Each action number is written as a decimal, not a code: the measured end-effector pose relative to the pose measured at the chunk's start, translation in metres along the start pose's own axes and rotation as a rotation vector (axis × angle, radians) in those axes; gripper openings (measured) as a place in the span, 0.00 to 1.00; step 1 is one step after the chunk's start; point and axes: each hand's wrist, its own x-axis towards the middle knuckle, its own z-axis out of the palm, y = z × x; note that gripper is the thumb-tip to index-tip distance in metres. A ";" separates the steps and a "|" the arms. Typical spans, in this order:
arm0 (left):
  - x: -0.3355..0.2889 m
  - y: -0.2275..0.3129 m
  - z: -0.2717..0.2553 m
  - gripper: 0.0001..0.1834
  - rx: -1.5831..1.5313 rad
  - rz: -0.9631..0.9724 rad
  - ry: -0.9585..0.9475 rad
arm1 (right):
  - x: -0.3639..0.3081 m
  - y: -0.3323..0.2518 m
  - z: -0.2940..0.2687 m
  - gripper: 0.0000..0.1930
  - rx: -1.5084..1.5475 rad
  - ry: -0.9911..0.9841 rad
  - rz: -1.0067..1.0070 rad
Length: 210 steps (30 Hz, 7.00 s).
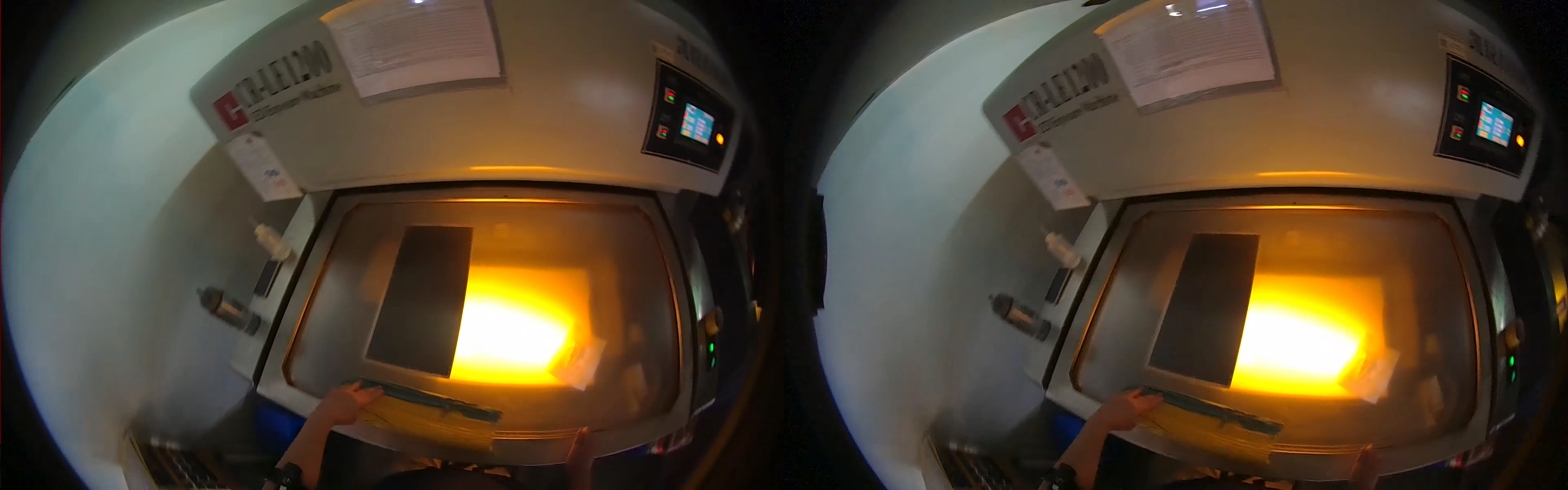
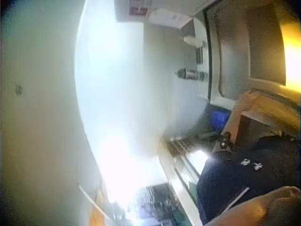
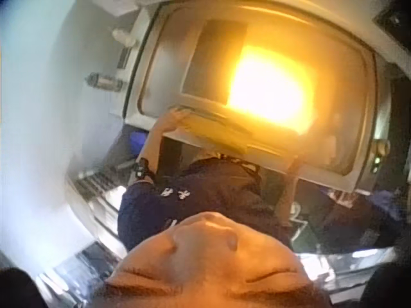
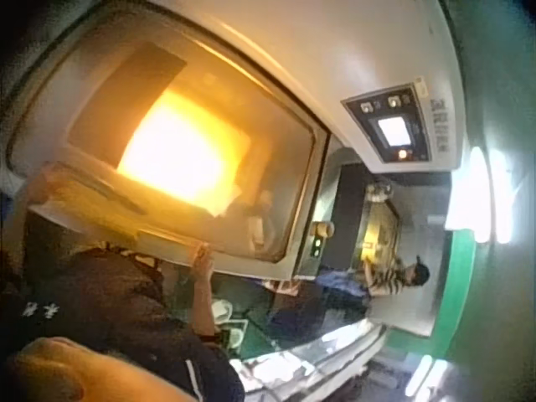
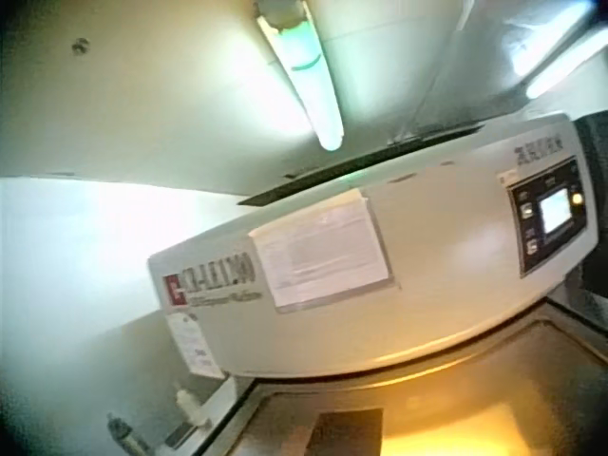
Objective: Operating an LED exposure machine to process green PCB boards in a workshop.
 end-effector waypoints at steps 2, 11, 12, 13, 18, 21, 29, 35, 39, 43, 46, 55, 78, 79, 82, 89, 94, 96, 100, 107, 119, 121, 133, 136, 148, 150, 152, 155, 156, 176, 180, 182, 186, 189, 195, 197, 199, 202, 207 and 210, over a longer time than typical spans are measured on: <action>0.037 -0.087 0.011 0.43 -0.009 0.138 0.277 | -0.035 -0.085 -0.015 0.17 0.075 -0.155 0.125; 0.229 -0.132 -0.209 0.36 -0.392 -0.231 0.478 | -0.090 -0.229 -0.063 0.10 0.364 0.021 0.779; 0.236 -0.111 -0.230 0.36 -0.383 -0.193 0.480 | -0.082 -0.239 -0.059 0.10 0.359 0.049 0.805; 0.227 -0.074 -0.254 0.35 -0.341 -0.323 0.462 | -0.073 -0.249 -0.047 0.10 0.246 0.134 0.637; 0.222 -0.020 -0.248 0.35 -0.260 -0.058 0.428 | -0.025 -0.305 -0.062 0.10 0.415 0.104 0.454; 0.192 -0.024 -0.194 0.36 -0.237 0.095 0.334 | 0.000 -0.290 -0.036 0.12 0.235 0.086 0.365; 0.057 -0.003 -0.009 0.32 -0.226 0.605 0.199 | 0.053 -0.285 -0.090 0.30 -0.186 -0.122 -0.330; 0.055 0.015 -0.008 0.38 -0.174 0.352 0.131 | 0.115 -0.261 -0.064 0.31 -0.163 -0.506 -0.400; 0.064 0.031 -0.021 0.37 -0.027 0.245 0.301 | 0.137 -0.245 -0.054 0.29 -0.146 -0.227 -0.529; 0.058 0.050 0.031 0.42 0.162 0.119 0.668 | 0.127 -0.222 -0.033 0.30 -0.180 0.019 -0.602; 0.017 0.121 0.021 0.45 0.085 0.078 0.647 | 0.111 -0.192 -0.062 0.30 -0.300 -0.073 -0.614; -0.005 0.249 0.097 0.36 -0.600 -0.089 0.760 | 0.084 -0.056 -0.027 0.19 0.000 -0.375 -0.476; -0.033 0.130 0.144 0.39 -2.652 -0.089 0.651 | 0.134 -0.203 0.049 0.30 0.223 -0.043 -0.503; -0.030 0.115 0.143 0.39 -2.661 -0.102 0.638 | 0.142 -0.213 0.047 0.30 0.203 -0.015 -0.477; -0.024 0.054 0.161 0.35 -2.607 0.071 0.536 | 0.156 -0.243 0.057 0.26 -0.003 -0.047 -0.320; -0.043 -0.077 0.202 0.24 -2.258 -0.248 0.265 | 0.095 -0.293 0.094 0.26 -0.273 -0.611 0.159; -0.054 -0.116 0.199 0.24 -2.248 -0.168 -0.018 | 0.004 -0.286 0.070 0.32 -0.193 -0.373 0.048; -0.055 -0.114 0.192 0.25 -2.049 -0.033 -0.114 | -0.007 -0.320 0.026 0.30 -0.280 -0.452 0.163; -0.006 -0.102 0.178 0.35 -1.674 0.495 0.478 | 0.000 -0.397 -0.097 0.28 -0.396 -0.334 0.217; -0.065 -0.040 -0.043 0.42 -2.184 0.725 1.107 | 0.023 -0.455 -0.194 0.18 -0.403 0.527 -0.226; -0.104 -0.016 -0.151 0.42 -2.263 0.531 1.253 | 0.172 -0.325 0.156 0.32 -0.149 -0.282 0.334; -0.112 -0.009 -0.174 0.43 -2.275 0.360 1.350 | 0.196 -0.299 0.142 0.34 -0.197 -0.231 0.474; -0.103 -0.067 -0.201 0.39 -1.795 0.574 1.578 | 0.241 -0.233 0.097 0.43 -0.122 -0.222 0.731; -0.094 -0.055 -0.210 0.36 -1.785 0.483 1.722 | 0.227 -0.222 0.092 0.45 -0.097 -0.218 0.780; -0.050 -0.090 -0.180 0.39 -2.236 0.840 1.277 | 0.159 -0.290 0.090 0.52 0.323 -0.099 1.086; -0.030 -0.090 -0.184 0.38 -2.108 0.743 1.325 | 0.137 -0.268 0.109 0.44 0.337 -0.065 1.095; -0.008 -0.105 -0.176 0.37 -1.880 0.647 1.358 | 0.126 -0.279 0.117 0.26 0.332 -0.021 1.083; 0.039 -0.140 -0.133 0.36 -1.226 0.519 1.298 | 0.123 -0.303 0.124 0.27 0.267 -0.080 1.101; 0.057 -0.145 -0.114 0.36 -0.963 0.509 1.223 | 0.121 -0.307 0.129 0.27 0.254 -0.081 1.113; 0.087 -0.187 0.134 0.53 0.203 0.670 0.055 | -0.070 -0.411 0.133 0.38 0.957 -0.075 1.161; 0.082 -0.158 0.162 0.37 0.254 1.335 0.261 | -0.239 -0.450 0.147 0.30 0.935 0.466 1.273; 0.062 -0.115 0.168 0.36 0.273 1.344 0.055 | -0.311 -0.497 0.098 0.27 1.122 0.755 1.284; -0.007 -0.021 0.200 0.35 0.393 1.362 -0.335 | -0.428 -0.597 0.059 0.23 0.880 1.242 1.468; -0.059 0.020 0.235 0.34 0.494 1.373 -0.604 | -0.480 -0.638 0.109 0.23 0.853 1.439 1.631; -0.127 0.088 0.268 0.32 0.712 1.287 -0.907 | -0.534 -0.685 0.192 0.15 1.664 1.768 1.556; -0.155 0.132 0.271 0.31 0.695 1.280 -0.922 | -0.541 -0.695 0.184 0.16 1.657 1.976 1.423; -0.205 0.180 0.285 0.30 0.638 1.527 -0.830 | -0.549 -0.703 0.190 0.16 1.620 2.207 1.283; -0.292 0.234 0.312 0.25 0.312 1.801 -0.838 | -0.562 -0.695 0.201 0.19 1.490 2.380 1.141; -0.427 0.271 0.359 0.17 0.107 1.366 -1.371 | -0.564 -0.689 0.184 0.20 1.360 2.228 1.443; -0.470 0.272 0.383 0.15 0.079 0.961 -1.567 | -0.572 -0.700 0.185 0.25 1.312 1.990 1.492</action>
